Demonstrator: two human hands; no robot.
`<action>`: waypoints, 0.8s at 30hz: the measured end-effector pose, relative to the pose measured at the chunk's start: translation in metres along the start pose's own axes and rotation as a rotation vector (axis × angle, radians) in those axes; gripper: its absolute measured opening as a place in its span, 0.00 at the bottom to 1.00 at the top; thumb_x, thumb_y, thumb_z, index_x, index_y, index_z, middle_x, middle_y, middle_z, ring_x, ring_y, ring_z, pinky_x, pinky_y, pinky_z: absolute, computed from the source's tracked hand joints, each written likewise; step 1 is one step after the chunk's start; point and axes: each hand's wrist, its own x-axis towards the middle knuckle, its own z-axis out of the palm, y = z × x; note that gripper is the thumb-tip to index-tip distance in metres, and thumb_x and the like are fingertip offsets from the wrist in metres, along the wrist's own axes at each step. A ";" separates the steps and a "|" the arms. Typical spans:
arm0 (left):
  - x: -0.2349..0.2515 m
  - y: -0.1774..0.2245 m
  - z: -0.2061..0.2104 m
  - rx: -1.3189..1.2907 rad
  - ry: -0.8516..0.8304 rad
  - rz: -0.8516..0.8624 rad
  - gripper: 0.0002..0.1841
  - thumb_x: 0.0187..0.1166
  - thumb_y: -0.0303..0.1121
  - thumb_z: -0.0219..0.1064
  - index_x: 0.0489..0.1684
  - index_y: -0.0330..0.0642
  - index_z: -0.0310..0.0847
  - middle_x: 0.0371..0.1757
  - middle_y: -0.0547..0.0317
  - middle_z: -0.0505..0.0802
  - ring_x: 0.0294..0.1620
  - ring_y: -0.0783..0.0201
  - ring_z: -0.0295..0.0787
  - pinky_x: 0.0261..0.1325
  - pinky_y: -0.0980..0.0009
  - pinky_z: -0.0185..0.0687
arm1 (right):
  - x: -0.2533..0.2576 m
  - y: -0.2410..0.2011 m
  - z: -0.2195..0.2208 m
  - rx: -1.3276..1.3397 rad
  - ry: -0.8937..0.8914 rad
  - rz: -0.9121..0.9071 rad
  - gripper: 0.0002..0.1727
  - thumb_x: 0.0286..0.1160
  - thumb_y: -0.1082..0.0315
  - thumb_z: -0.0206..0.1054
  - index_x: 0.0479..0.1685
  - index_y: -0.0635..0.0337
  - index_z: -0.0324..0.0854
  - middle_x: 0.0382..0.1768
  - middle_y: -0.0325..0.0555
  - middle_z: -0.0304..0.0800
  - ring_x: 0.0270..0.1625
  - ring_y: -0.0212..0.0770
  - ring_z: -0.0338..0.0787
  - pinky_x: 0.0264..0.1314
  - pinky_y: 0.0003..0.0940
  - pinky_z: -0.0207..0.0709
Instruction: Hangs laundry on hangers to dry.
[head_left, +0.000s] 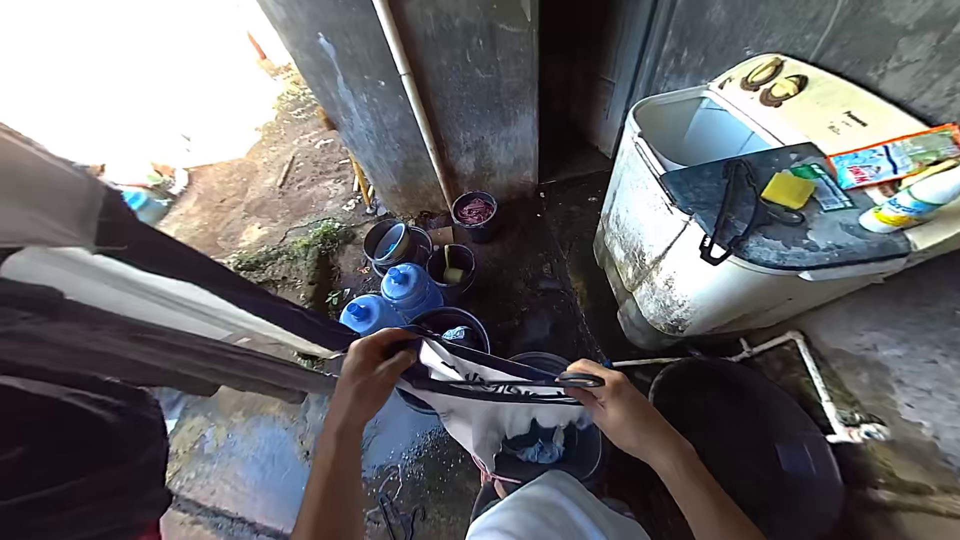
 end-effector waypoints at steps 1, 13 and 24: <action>0.001 0.002 0.002 0.103 -0.039 0.008 0.10 0.69 0.29 0.68 0.44 0.43 0.92 0.43 0.63 0.95 0.43 0.72 0.91 0.49 0.67 0.88 | 0.000 -0.008 0.001 -0.058 -0.046 0.026 0.11 0.82 0.69 0.65 0.51 0.63 0.91 0.50 0.51 0.93 0.54 0.44 0.93 0.64 0.39 0.85; -0.001 0.030 -0.028 0.367 0.016 -0.036 0.08 0.75 0.29 0.70 0.46 0.46 0.93 0.43 0.61 0.95 0.44 0.67 0.90 0.53 0.57 0.85 | 0.001 -0.011 0.005 0.024 0.132 -0.072 0.18 0.88 0.57 0.60 0.59 0.58 0.89 0.54 0.45 0.93 0.60 0.29 0.90 0.69 0.25 0.81; 0.005 0.012 -0.016 0.032 0.290 -0.108 0.06 0.76 0.32 0.68 0.39 0.45 0.91 0.23 0.69 0.87 0.23 0.76 0.79 0.32 0.73 0.76 | 0.003 -0.012 0.015 0.091 0.347 -0.240 0.15 0.91 0.53 0.58 0.57 0.54 0.83 0.50 0.35 0.88 0.55 0.19 0.86 0.63 0.18 0.80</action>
